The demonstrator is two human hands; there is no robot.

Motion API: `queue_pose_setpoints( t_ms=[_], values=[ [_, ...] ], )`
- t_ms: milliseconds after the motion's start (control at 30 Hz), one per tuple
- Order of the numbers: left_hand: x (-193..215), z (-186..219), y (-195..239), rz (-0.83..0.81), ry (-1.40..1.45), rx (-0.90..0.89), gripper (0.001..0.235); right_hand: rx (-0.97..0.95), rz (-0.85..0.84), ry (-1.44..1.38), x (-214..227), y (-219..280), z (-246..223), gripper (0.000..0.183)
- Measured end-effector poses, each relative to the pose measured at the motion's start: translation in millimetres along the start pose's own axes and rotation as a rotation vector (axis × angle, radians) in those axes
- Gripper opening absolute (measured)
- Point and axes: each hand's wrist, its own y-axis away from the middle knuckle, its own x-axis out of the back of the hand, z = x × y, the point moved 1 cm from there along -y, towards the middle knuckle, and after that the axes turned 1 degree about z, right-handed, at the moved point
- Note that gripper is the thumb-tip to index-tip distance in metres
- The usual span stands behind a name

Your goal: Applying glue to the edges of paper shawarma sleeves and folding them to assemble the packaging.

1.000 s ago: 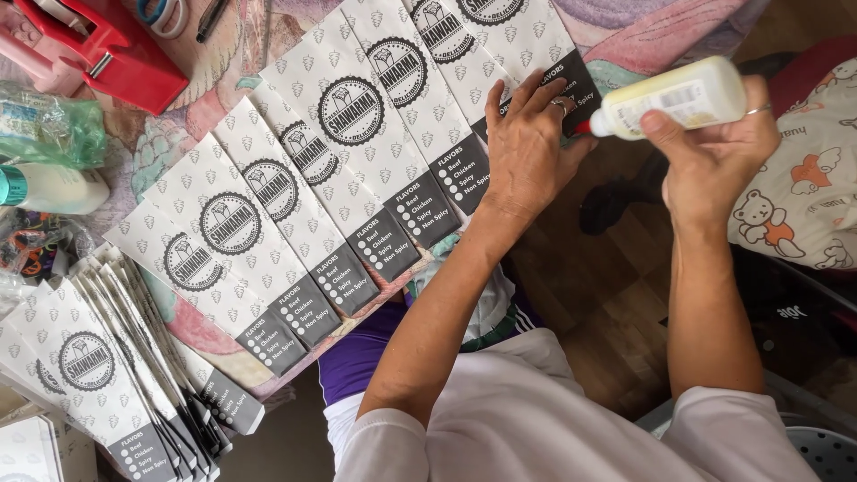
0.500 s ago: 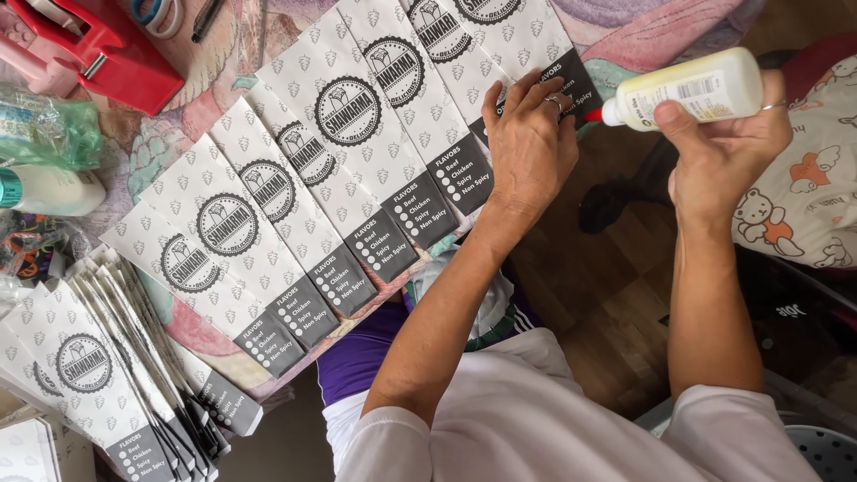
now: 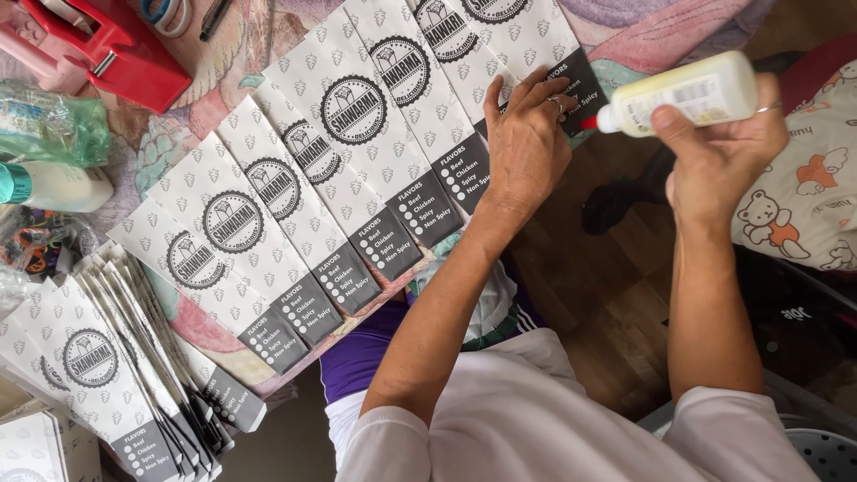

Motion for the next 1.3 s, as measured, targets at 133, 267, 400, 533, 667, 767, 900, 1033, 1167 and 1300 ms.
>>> queue_pose_setpoints(
  t_ms=[133,267,400,533,667,767,900,1033,1167,1300],
  values=[
    [0.0,-1.1,0.2,-0.019,-0.013,-0.004,0.031,-0.085,0.017,-0.015,-2.5,5.8,4.7,0.046],
    [0.7,-1.3,-2.0,-0.014,-0.014,-0.021,0.035,0.003,0.095,-0.021,13.0,-7.3,9.0,0.043],
    [2.1,-6.2,-5.3,0.0,0.033,-0.08,0.038,-0.09,0.173,-0.073,20.2,-9.1,-5.8,0.044],
    [44.4,-5.1,-6.9,0.056,0.16,-0.156,0.018,-0.269,0.258,-0.154,15.8,0.6,-15.2,0.038],
    [57.5,-14.5,14.2,-0.035,-0.128,-0.103,0.006,-0.174,0.131,-0.19,3.9,11.4,-16.1,0.038],
    [58.1,-19.4,25.7,-0.1,-0.143,-0.088,0.007,-0.144,0.088,-0.187,-7.1,16.0,-11.4,0.04],
    [60.6,-19.2,31.7,-0.128,-0.127,-0.052,0.032,-0.069,0.046,-0.107,-21.5,19.7,-9.7,0.04],
    [65.3,-19.6,35.7,-0.167,-0.146,-0.043,0.045,-0.089,-0.02,-0.014,-30.4,27.4,-15.6,0.043],
    [64.2,-19.5,38.0,-0.198,-0.173,-0.036,0.059,-0.138,-0.088,0.028,-46.5,38.9,-29.0,0.043],
    [66.9,-18.5,37.5,-0.211,-0.187,-0.027,0.063,-0.071,-0.095,0.076,-42.0,40.6,-24.6,0.043]
  ],
)
